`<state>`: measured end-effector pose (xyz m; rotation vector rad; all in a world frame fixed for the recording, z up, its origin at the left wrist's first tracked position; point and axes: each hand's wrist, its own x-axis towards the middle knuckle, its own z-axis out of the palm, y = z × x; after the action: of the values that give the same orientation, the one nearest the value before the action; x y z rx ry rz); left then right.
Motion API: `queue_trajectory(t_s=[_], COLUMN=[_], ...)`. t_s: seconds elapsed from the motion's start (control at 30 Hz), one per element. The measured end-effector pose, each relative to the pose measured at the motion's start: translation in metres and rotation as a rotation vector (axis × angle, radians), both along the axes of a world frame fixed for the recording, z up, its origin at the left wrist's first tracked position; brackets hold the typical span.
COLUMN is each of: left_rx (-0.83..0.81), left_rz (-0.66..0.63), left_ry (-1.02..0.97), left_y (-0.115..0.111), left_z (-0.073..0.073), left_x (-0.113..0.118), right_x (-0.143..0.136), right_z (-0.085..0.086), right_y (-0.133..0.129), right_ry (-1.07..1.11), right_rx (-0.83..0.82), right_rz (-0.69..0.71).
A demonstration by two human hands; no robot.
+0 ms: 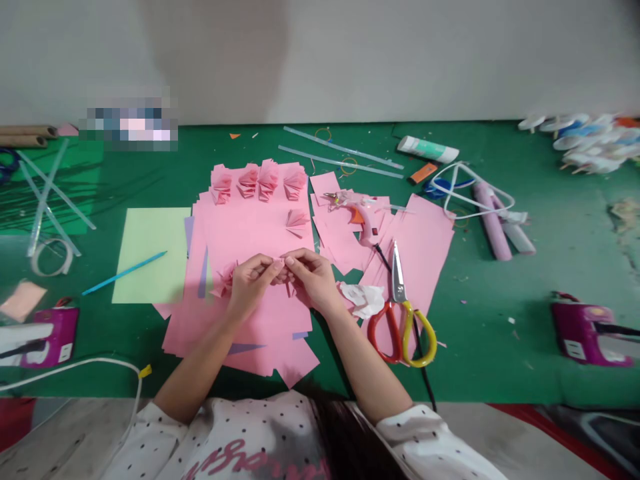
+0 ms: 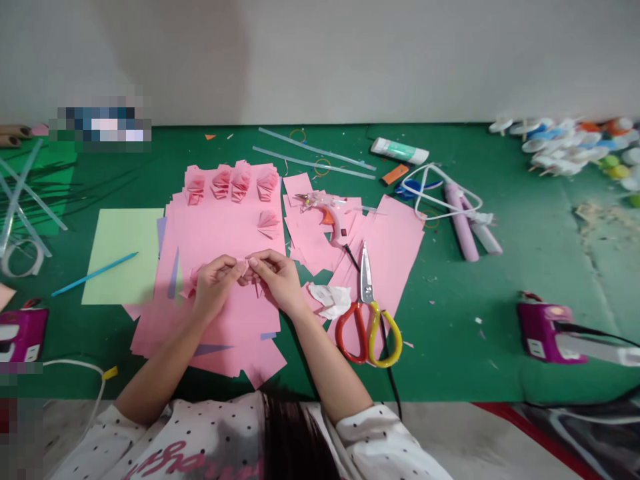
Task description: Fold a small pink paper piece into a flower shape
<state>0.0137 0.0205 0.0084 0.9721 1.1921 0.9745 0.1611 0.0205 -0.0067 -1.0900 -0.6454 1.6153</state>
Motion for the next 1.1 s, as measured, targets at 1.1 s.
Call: queue_trajectory(t_s=[1.1], left_rx=[0.048], left_rz=[0.034], left_ry=[-0.004], left_y=[-0.002], left_z=[-0.006], left_x=[0.003], right_x=[0.004], right_z=[-0.002], right_y=[-0.003], right_ry=[0.026], right_rx=[-0.031], right_rz=[0.07])
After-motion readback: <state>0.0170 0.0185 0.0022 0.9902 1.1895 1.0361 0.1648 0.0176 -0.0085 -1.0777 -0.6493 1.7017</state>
